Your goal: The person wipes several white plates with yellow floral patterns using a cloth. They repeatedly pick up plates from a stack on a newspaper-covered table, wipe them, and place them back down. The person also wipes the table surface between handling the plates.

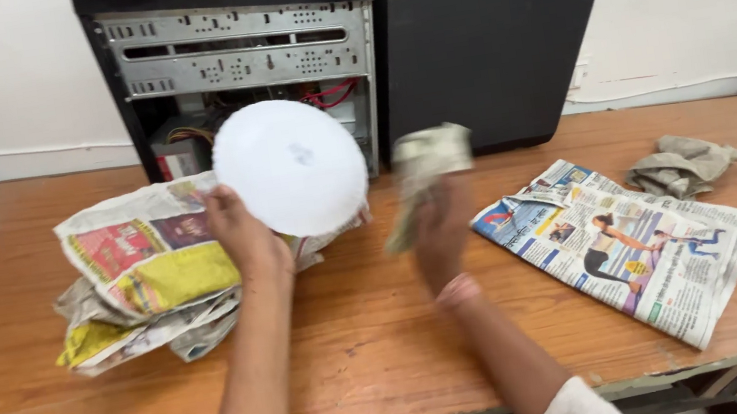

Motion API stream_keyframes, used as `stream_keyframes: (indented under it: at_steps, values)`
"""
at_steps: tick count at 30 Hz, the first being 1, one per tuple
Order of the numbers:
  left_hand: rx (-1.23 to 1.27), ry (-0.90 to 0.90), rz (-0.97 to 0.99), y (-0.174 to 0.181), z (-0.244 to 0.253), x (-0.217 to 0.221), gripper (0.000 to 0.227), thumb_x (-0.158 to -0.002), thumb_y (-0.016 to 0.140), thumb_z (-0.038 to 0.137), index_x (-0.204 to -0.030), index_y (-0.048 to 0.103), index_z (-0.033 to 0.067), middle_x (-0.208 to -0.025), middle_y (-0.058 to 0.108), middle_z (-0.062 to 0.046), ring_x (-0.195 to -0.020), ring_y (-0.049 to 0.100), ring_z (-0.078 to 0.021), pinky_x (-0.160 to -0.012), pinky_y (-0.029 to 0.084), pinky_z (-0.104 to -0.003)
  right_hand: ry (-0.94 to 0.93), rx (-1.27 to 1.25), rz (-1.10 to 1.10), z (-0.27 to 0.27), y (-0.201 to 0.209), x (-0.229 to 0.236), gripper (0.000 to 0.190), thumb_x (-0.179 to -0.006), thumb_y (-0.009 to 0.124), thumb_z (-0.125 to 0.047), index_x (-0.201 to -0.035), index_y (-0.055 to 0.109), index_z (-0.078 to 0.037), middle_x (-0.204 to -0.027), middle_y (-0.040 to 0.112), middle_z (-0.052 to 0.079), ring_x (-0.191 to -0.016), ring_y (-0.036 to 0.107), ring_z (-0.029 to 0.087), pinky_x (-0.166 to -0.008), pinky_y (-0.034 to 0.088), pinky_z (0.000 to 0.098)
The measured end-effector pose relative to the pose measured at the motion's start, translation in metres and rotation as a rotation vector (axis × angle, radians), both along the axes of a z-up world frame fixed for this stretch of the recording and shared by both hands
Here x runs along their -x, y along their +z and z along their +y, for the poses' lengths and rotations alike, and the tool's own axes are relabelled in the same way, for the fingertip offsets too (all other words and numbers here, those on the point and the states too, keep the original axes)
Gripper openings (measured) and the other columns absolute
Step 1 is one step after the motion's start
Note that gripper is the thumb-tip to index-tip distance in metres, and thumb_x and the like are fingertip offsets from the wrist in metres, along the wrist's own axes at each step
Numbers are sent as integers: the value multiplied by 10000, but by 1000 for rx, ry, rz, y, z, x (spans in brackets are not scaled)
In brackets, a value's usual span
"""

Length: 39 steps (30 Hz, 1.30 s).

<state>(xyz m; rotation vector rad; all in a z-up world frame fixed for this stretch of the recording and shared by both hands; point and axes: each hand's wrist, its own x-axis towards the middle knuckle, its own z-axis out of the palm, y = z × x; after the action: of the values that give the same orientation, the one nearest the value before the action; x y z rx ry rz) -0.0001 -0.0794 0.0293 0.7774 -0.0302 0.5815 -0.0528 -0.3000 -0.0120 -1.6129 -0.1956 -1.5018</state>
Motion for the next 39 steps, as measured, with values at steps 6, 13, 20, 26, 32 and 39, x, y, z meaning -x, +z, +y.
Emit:
stream_keyframes:
  at_steps: [6,13,20,26,32,39]
  values:
    - [-228,-312,-198,-49,-83,14,305,-1112,541,327,-1165,614,35,-1047,656,-25,-974,584,-127,-878,511,-301,-266,494,115,27,41,21,441,-964,555,-279,-1310,586,-7,-1469,494,256,-1377,447,430,-1137,303,552]
    - [19,-509,-102,-62,-86,3,186,-1071,553,238,-1100,603,61,-1038,678,-9,-957,645,-112,-873,565,-280,-256,401,290,-3,-3,-4,473,-998,534,-195,-1420,589,9,-1515,552,251,-1453,440,434,-1192,330,514]
    - [9,-608,-117,-83,-75,-4,190,-1099,564,250,-1108,615,67,-1045,677,-23,-952,633,-124,-845,543,-310,-385,815,261,35,22,8,467,-892,614,-299,-1336,614,-157,-1541,495,171,-1429,461,403,-1101,218,686]
    - [15,-559,-68,-61,-68,7,215,-1064,557,288,-1120,629,93,-1077,690,-4,-1012,647,-121,-916,558,-324,209,-348,380,-52,-1,-24,504,-1056,563,-373,-1372,552,19,-1306,600,202,-1120,607,244,-931,522,416]
    - [-100,-627,-121,-59,-70,-1,557,-1033,475,496,-1457,482,135,-1466,558,-38,-1363,512,-174,-1146,427,-377,294,-275,49,-31,32,7,342,-1021,693,-280,-1186,661,18,-1065,733,82,-949,672,148,-823,559,303]
    - [140,-1172,26,-36,-64,26,1013,-769,326,898,-1460,440,166,-1398,557,-203,-1271,572,-341,-1000,524,-530,-56,569,31,-1,9,27,325,-788,758,-76,-1102,671,-75,-922,712,114,-836,695,296,-756,538,417]
